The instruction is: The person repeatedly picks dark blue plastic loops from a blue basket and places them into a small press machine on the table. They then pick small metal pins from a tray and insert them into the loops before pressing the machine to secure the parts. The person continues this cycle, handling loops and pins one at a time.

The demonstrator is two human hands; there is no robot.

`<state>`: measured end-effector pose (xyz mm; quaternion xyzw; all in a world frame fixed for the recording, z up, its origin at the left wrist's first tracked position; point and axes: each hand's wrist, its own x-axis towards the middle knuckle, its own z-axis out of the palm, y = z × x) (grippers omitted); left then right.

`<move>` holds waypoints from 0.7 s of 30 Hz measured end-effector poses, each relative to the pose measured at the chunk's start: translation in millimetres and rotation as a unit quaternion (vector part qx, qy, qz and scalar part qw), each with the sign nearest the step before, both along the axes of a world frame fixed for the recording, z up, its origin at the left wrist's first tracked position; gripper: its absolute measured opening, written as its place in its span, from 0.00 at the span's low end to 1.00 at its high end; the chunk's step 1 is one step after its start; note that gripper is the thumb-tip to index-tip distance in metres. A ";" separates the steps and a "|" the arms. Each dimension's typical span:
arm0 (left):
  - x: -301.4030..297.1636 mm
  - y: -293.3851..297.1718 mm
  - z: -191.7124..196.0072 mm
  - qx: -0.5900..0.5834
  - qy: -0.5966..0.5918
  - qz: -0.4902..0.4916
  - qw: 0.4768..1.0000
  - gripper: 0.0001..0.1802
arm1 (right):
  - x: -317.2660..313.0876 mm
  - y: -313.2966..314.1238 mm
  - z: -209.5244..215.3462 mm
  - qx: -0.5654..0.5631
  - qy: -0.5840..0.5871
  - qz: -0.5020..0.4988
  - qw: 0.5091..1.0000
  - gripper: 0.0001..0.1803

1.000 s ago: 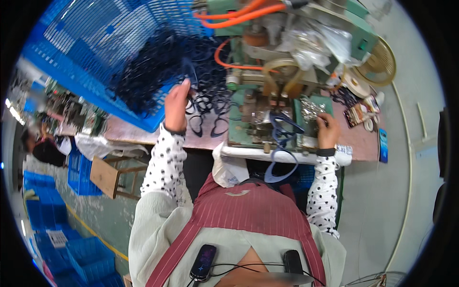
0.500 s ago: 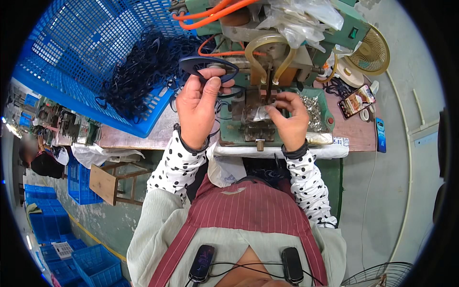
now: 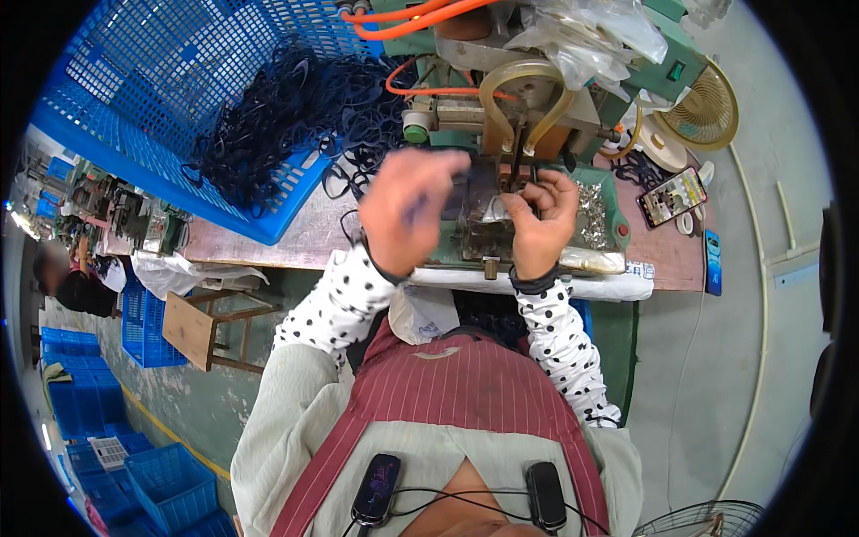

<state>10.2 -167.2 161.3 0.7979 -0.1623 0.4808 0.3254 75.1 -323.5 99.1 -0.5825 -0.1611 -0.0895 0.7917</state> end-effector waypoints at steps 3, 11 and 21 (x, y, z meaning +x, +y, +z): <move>-18.7 -20.1 -27.2 0.187 -0.050 -0.136 0.972 0.21 | 3.0 -8.2 6.8 -0.095 -0.038 -0.018 0.995 0.25; -6.6 -45.6 -56.5 0.185 -0.001 -0.175 0.967 0.20 | 83.6 -117.0 -62.3 -0.447 -0.124 -0.302 0.833 0.18; -8.7 -45.2 -53.1 0.190 0.044 -0.179 0.964 0.24 | 179.1 -251.4 -118.5 -0.410 0.051 -0.469 0.780 0.41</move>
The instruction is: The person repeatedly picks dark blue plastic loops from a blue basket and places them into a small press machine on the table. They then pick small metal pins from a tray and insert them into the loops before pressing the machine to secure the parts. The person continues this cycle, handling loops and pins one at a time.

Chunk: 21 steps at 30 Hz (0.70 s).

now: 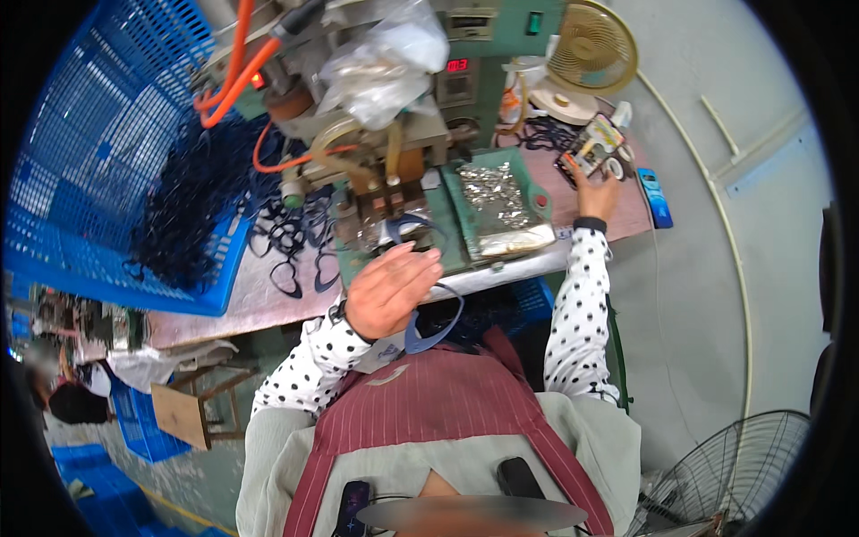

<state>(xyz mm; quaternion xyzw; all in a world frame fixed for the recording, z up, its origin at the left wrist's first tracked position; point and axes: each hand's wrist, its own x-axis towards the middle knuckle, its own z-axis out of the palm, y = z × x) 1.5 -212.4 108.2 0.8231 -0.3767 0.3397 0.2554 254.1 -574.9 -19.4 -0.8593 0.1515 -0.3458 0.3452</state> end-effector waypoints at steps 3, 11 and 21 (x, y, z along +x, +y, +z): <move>2.5 0.5 -0.6 0.001 0.002 -0.012 1.000 0.25 | 37.3 -33.5 -36.9 0.089 0.137 -0.005 0.987 0.47; 1.0 -0.8 -2.2 -0.006 0.003 -0.013 1.000 0.26 | 58.0 -92.3 -27.8 0.295 0.117 0.005 0.948 0.38; -6.5 7.5 -12.7 -0.002 0.003 0.017 1.000 0.24 | -102.6 121.2 45.1 -0.167 -0.075 0.339 0.923 0.18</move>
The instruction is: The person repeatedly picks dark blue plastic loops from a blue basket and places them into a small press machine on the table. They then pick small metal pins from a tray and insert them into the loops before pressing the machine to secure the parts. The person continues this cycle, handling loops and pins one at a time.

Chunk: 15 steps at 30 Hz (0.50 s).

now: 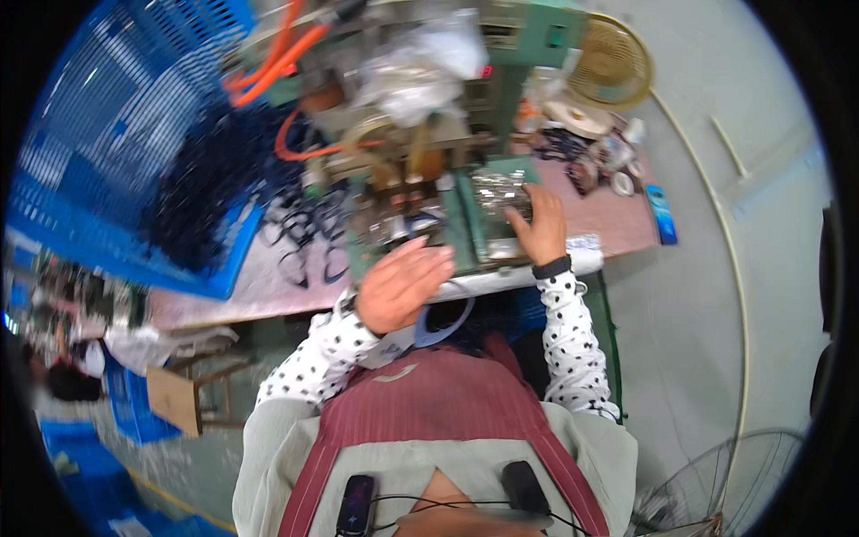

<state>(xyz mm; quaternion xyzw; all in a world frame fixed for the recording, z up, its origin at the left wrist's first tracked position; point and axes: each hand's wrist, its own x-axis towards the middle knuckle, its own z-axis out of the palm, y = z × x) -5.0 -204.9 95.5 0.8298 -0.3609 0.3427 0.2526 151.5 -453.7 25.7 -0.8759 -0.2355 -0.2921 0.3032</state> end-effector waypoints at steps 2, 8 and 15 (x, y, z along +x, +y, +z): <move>2.4 -5.1 -4.3 0.009 -0.003 0.008 1.000 0.24 | -10.7 13.6 1.3 -0.181 0.072 -0.045 0.980 0.17; -32.4 0.8 -12.6 -0.091 -0.047 0.100 0.990 0.23 | 6.7 7.1 -18.9 -0.140 -0.018 -0.149 0.979 0.16; -51.2 93.7 -76.3 0.015 0.087 0.421 0.903 0.17 | 4.9 7.1 -18.3 -0.153 -0.007 -0.159 0.975 0.11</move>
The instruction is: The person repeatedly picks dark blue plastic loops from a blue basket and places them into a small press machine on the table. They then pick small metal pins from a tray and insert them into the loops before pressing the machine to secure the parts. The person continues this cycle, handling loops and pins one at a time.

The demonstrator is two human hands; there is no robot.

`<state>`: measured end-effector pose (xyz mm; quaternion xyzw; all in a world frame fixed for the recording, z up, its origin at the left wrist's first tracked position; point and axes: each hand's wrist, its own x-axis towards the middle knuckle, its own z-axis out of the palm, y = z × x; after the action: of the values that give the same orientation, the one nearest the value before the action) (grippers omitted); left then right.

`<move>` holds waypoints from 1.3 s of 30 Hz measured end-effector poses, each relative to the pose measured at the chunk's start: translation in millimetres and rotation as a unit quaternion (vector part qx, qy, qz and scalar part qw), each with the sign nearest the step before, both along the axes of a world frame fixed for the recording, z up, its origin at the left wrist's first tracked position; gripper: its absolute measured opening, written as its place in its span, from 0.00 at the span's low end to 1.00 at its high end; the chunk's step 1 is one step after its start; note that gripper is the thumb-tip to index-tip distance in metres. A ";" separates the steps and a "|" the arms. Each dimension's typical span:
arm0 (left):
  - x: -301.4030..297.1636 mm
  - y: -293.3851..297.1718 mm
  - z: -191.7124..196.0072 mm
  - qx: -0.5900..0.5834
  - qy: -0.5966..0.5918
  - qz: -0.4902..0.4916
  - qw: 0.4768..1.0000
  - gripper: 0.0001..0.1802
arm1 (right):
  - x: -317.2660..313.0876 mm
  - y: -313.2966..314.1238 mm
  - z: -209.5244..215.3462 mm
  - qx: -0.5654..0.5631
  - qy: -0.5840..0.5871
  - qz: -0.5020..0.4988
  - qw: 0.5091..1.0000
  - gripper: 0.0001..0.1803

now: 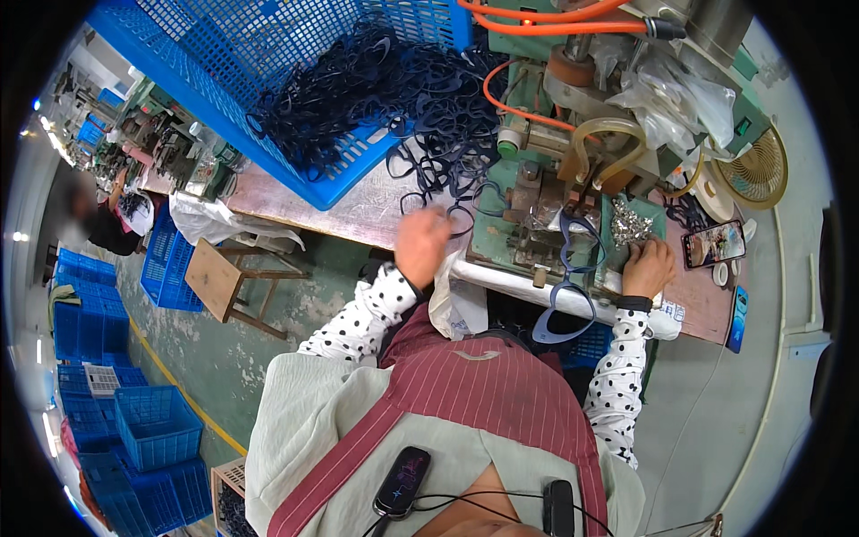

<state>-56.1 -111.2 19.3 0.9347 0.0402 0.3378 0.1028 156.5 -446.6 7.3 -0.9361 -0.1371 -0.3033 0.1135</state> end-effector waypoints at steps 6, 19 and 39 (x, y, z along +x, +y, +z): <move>34.2 82.3 -30.4 -0.097 0.103 0.222 0.965 0.27 | 2.0 -2.2 -2.4 0.097 -0.025 0.013 0.995 0.06; 47.6 118.9 27.2 -0.580 0.117 -0.019 0.806 0.35 | -2.6 -2.7 -5.7 0.206 -0.004 0.057 0.977 0.06; 5.2 129.0 26.0 -0.622 0.237 0.133 0.734 0.18 | 2.7 -11.1 -9.4 0.120 -0.012 0.067 0.990 0.09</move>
<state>-51.0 17.8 45.3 0.6973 0.3886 0.0154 0.6021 159.1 -457.7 -2.1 -0.9009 -0.1630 -0.3201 0.2436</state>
